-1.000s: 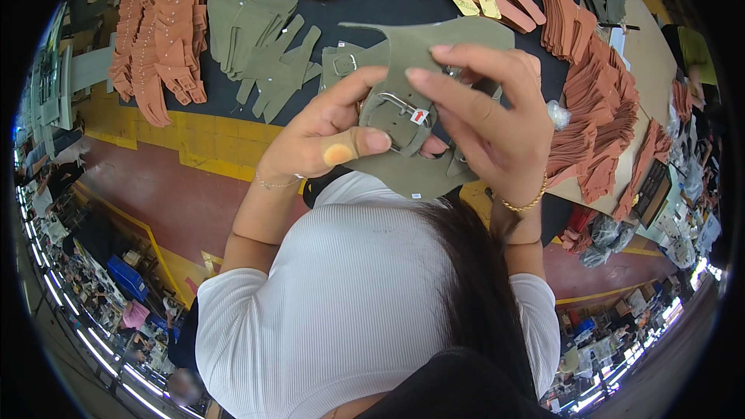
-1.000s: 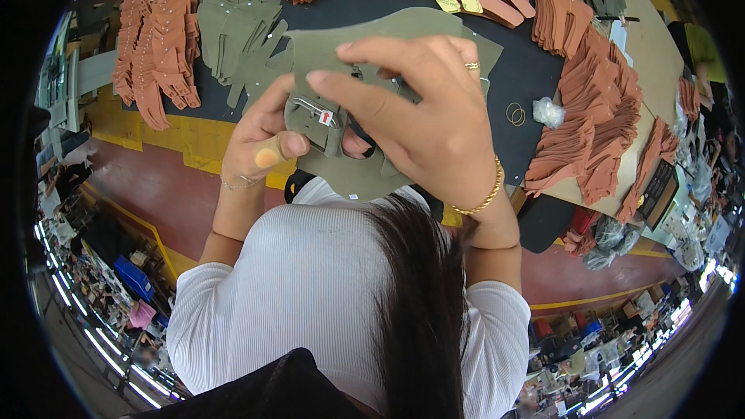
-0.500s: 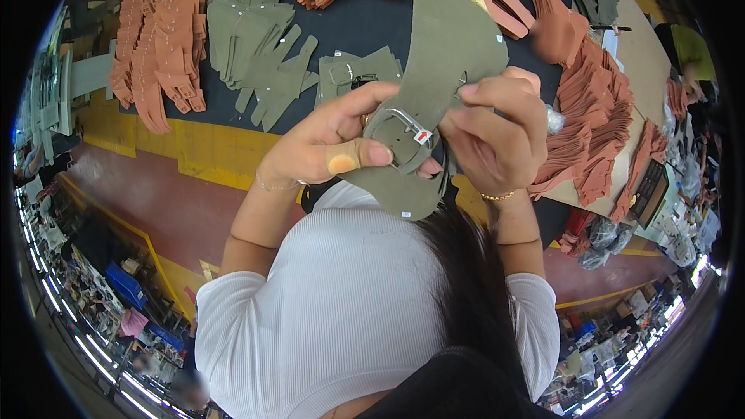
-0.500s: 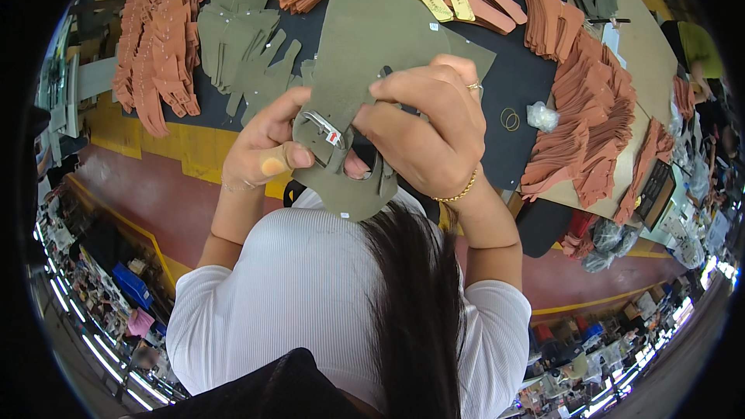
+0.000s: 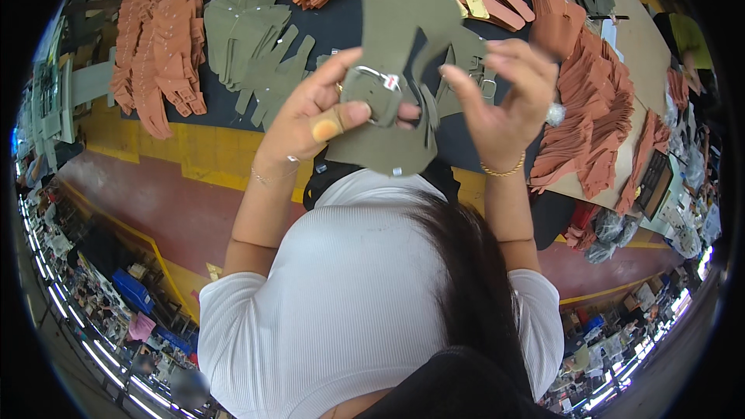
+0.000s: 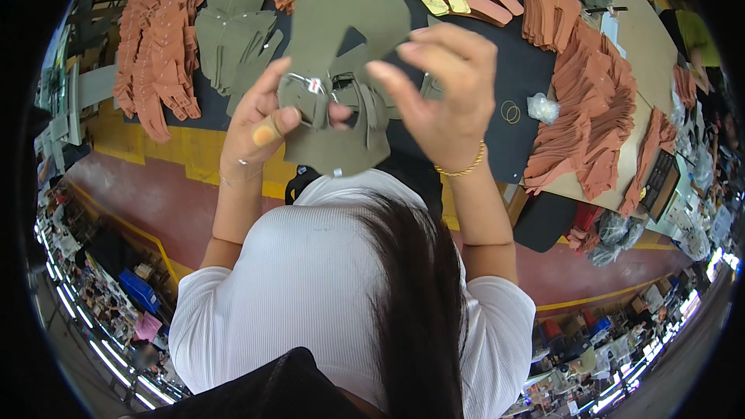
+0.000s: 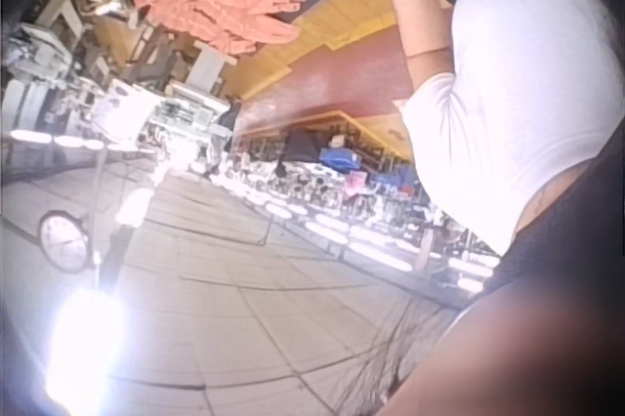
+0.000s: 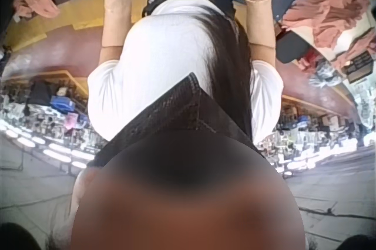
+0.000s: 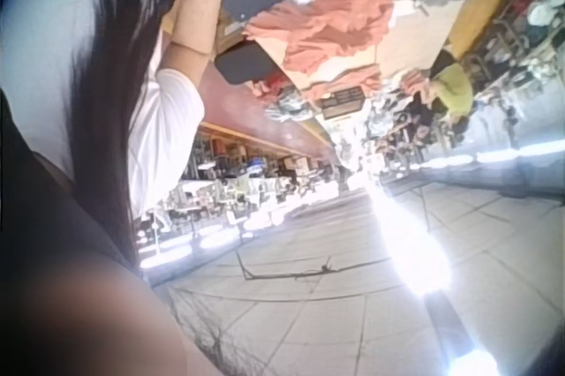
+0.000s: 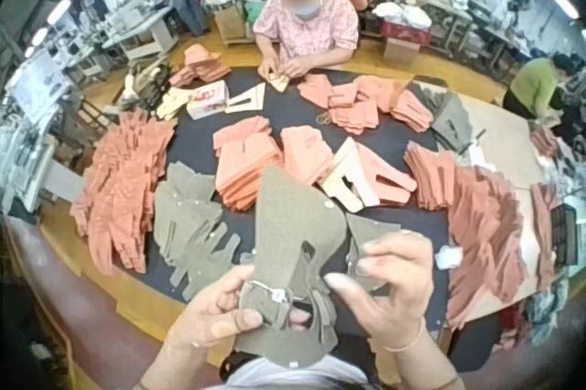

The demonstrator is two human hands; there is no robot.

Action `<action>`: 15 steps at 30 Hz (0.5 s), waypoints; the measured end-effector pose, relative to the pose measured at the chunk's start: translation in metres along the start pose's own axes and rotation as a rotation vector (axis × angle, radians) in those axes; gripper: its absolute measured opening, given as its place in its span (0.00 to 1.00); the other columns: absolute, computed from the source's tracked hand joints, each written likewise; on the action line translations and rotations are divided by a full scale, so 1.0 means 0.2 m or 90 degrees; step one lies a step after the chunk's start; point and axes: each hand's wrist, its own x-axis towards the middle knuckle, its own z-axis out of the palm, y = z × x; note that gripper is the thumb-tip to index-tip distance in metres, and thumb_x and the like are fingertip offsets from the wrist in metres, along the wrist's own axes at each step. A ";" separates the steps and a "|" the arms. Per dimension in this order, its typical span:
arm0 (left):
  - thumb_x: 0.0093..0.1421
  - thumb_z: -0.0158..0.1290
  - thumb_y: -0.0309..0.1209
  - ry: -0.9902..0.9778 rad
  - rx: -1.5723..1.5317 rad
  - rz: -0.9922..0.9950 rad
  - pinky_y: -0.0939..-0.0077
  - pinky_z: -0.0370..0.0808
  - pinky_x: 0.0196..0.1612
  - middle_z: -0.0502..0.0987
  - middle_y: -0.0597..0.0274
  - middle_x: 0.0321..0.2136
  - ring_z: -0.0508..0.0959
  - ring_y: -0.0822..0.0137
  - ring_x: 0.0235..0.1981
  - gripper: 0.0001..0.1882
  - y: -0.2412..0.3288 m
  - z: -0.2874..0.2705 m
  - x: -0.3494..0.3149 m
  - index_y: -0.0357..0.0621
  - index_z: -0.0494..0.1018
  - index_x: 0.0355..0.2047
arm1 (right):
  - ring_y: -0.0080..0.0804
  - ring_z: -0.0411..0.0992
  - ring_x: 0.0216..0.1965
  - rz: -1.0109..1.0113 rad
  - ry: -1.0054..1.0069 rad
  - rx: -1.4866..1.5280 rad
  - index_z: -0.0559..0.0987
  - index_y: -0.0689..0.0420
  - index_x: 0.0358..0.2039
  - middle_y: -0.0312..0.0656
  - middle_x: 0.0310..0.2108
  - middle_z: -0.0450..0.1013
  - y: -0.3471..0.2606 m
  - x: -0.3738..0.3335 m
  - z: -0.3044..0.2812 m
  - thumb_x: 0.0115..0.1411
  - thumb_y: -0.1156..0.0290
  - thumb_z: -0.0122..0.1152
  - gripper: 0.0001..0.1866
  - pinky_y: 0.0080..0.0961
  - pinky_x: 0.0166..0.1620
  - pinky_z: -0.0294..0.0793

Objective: The person assembles olive-green fabric pieces with metal buckles at a worktable. They pick up fabric pieces, thread buckles through slots, and stack completed units. Other fabric pieces in various colors are visible on the table, and coworkers are present in the background.

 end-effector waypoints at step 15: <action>0.59 0.52 0.25 -0.015 -0.027 0.053 0.57 0.76 0.52 0.73 0.39 0.49 0.79 0.50 0.47 0.33 -0.02 -0.03 0.00 0.36 0.53 0.63 | 0.29 0.74 0.46 0.787 -0.263 0.786 0.68 0.63 0.55 0.44 0.46 0.74 0.06 -0.12 0.11 0.68 0.61 0.52 0.22 0.27 0.49 0.74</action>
